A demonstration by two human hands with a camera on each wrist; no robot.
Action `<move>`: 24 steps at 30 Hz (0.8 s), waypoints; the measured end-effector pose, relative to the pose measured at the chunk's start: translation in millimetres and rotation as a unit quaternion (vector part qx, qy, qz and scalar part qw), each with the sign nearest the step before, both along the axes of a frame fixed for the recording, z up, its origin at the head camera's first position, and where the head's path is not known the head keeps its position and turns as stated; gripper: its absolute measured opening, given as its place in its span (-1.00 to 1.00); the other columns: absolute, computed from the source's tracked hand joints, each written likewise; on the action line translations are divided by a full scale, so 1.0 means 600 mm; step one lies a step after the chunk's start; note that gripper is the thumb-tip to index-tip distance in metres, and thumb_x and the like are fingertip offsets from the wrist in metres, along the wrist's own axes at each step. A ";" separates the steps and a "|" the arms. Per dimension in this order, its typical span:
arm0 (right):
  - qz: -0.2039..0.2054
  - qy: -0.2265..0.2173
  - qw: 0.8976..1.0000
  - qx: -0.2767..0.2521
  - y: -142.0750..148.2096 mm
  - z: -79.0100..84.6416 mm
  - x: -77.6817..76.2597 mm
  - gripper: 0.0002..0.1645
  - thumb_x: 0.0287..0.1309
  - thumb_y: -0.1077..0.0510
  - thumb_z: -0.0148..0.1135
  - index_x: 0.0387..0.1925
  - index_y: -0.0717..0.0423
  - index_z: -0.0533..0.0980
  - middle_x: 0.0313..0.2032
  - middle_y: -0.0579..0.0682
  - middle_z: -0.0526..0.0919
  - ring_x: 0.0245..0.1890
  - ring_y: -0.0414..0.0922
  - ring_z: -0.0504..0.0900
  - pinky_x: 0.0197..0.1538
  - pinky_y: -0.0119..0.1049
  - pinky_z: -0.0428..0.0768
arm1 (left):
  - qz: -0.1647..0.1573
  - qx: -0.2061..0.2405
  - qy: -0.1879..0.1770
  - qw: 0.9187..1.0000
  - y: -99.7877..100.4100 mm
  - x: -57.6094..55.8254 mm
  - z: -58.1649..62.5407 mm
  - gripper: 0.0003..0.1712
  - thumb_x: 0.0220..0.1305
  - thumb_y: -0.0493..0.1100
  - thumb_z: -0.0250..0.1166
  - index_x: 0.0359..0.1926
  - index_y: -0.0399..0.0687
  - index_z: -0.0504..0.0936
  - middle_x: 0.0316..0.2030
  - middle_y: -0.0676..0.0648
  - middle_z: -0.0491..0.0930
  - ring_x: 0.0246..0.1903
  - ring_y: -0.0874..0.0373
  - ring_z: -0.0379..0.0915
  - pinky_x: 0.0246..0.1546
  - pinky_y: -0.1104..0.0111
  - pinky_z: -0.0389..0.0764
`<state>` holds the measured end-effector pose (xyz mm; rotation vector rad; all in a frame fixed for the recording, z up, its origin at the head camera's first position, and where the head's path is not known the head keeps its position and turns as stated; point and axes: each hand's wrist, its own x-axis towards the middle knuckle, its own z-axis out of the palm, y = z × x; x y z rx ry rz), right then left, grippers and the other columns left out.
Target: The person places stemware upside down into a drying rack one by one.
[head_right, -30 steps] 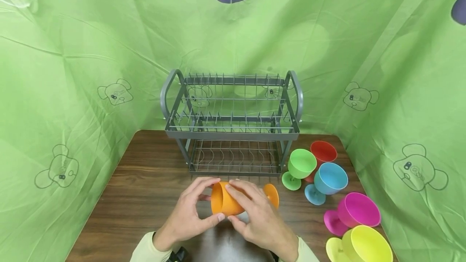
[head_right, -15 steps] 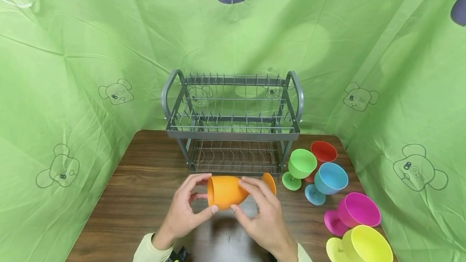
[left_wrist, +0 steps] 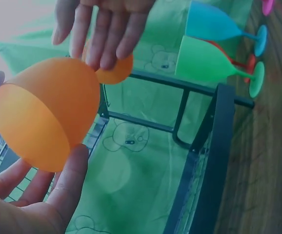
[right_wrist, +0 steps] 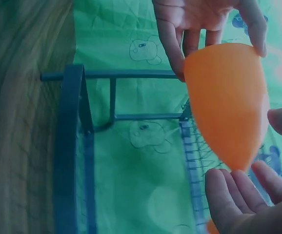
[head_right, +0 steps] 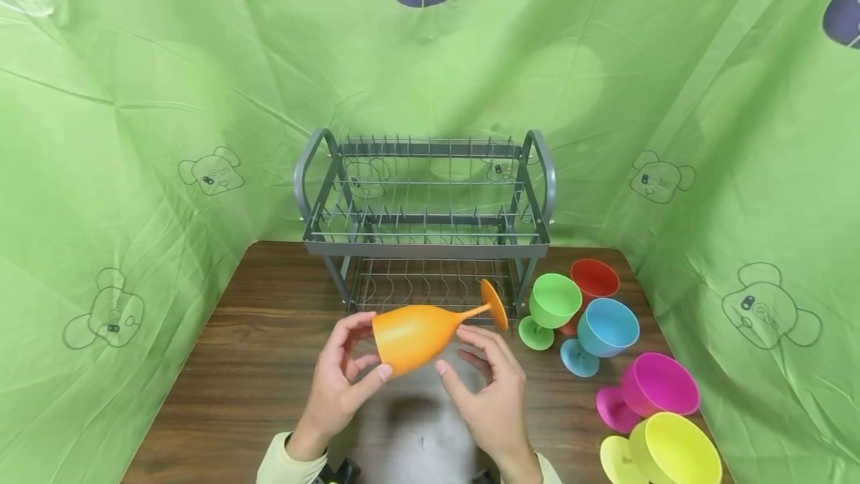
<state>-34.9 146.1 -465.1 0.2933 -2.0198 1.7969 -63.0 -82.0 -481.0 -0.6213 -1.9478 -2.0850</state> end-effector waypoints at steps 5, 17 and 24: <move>0.036 -0.094 0.992 -0.082 -0.001 -0.005 -0.008 -0.39 0.13 0.53 0.45 0.23 0.35 0.53 0.13 0.12 0.67 0.13 -0.11 0.74 0.12 -0.17 0.77 | -0.032 0.047 -0.013 0.998 0.006 0.002 -0.008 -0.25 0.18 -0.52 0.39 0.37 -0.36 0.32 0.26 -0.36 0.39 0.19 -0.03 0.53 -0.05 0.13 0.82; 0.191 -0.083 0.944 -0.257 -0.007 -0.012 -0.026 -0.41 0.27 0.59 0.18 0.31 0.33 0.42 0.12 0.06 0.65 0.09 -0.12 0.73 0.12 -0.28 0.76 | -0.120 0.157 -0.033 0.980 0.032 0.003 -0.019 -0.30 0.35 -0.49 0.17 0.43 -0.53 0.11 0.29 -0.18 0.42 0.22 0.12 0.49 0.13 0.35 0.71; 0.219 -0.086 0.930 -0.284 -0.005 -0.011 -0.026 -0.35 0.26 0.60 0.17 0.35 0.29 0.39 0.14 0.07 0.63 0.12 -0.10 0.71 0.14 -0.30 0.74 | -0.172 0.200 -0.070 0.962 0.039 0.004 -0.029 -0.38 0.43 -0.44 0.03 0.46 -0.37 0.14 0.31 -0.15 0.41 0.25 0.14 0.48 0.20 0.32 0.69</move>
